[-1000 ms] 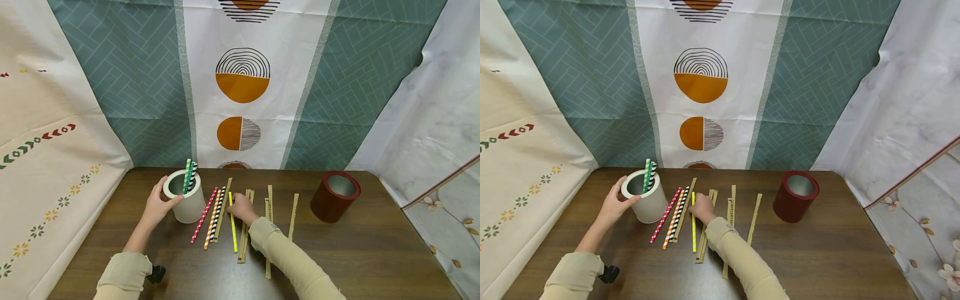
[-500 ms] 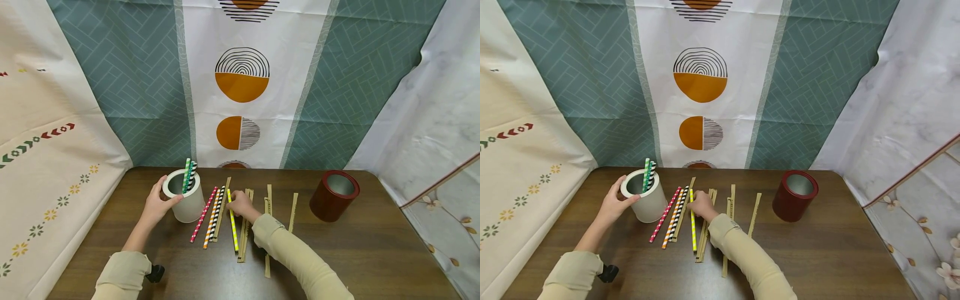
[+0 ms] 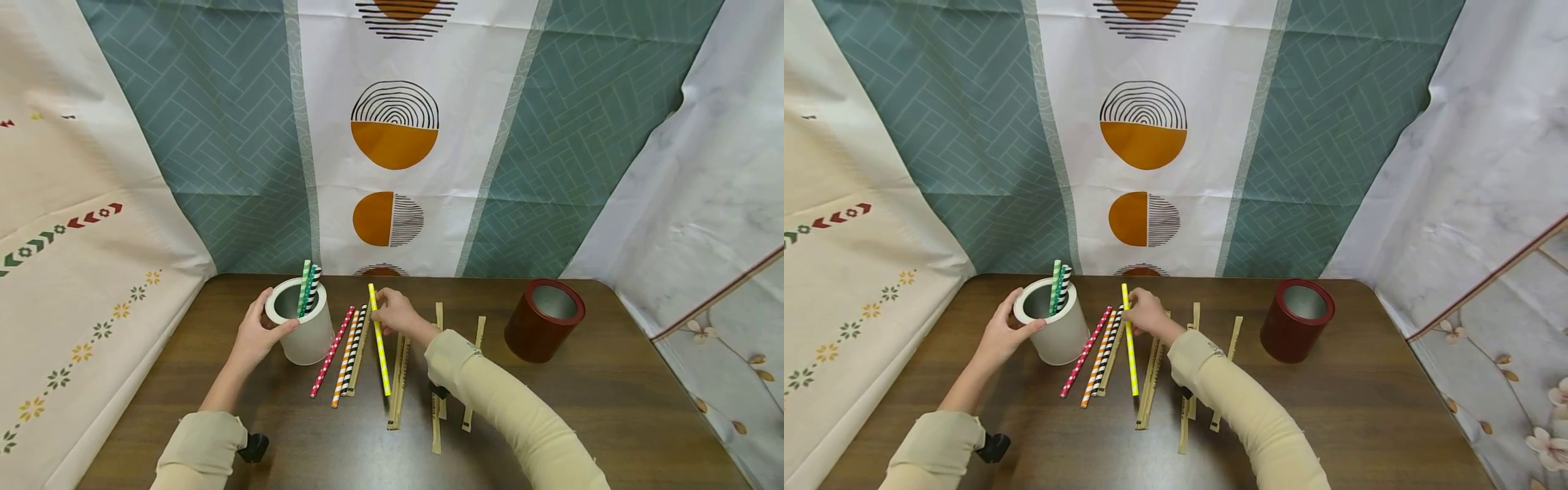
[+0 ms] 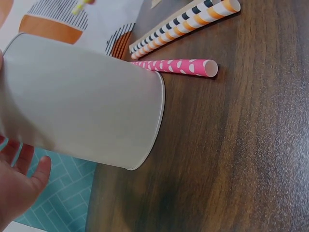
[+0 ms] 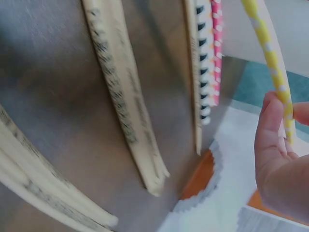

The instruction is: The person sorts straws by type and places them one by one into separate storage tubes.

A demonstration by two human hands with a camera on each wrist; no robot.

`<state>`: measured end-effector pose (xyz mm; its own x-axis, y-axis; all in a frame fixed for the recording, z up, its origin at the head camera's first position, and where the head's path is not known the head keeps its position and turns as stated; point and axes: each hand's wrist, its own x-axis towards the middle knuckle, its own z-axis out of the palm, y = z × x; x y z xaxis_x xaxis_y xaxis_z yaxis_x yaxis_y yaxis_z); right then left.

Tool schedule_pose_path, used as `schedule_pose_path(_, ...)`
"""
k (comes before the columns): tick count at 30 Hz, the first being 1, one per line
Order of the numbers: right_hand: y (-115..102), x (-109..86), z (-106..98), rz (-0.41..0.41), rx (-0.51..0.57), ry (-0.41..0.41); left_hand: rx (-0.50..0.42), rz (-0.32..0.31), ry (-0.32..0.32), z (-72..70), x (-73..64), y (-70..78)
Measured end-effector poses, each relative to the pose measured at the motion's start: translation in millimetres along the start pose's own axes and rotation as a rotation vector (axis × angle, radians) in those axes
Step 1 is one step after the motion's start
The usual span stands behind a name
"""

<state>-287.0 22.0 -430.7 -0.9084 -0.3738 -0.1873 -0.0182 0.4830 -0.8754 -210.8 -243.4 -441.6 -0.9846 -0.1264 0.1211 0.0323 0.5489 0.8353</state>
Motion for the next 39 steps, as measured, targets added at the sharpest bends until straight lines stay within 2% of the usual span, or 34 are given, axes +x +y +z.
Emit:
schedule_pose_path(14, -50, -13.2, -29, -0.118, 0.104, -0.065, -0.006, 0.007, 0.005, 0.1, 0.3, -1.1)
schedule_pose_path(19, -68, -15.5, -38, -0.156, 0.175, -0.097, -0.005, 0.011, 0.003, 0.1, 0.4, -1.5)
schedule_pose_path(30, -115, -20.1, -51, -0.22, 0.317, -0.019, 0.003, 0.0, 0.002, -0.3, 0.4, -1.9)
schedule_pose_path(39, -134, -20.0, -51, -0.292, 0.357, 0.056, 0.01, -0.003, 0.003, 0.3, 0.8, -3.2)
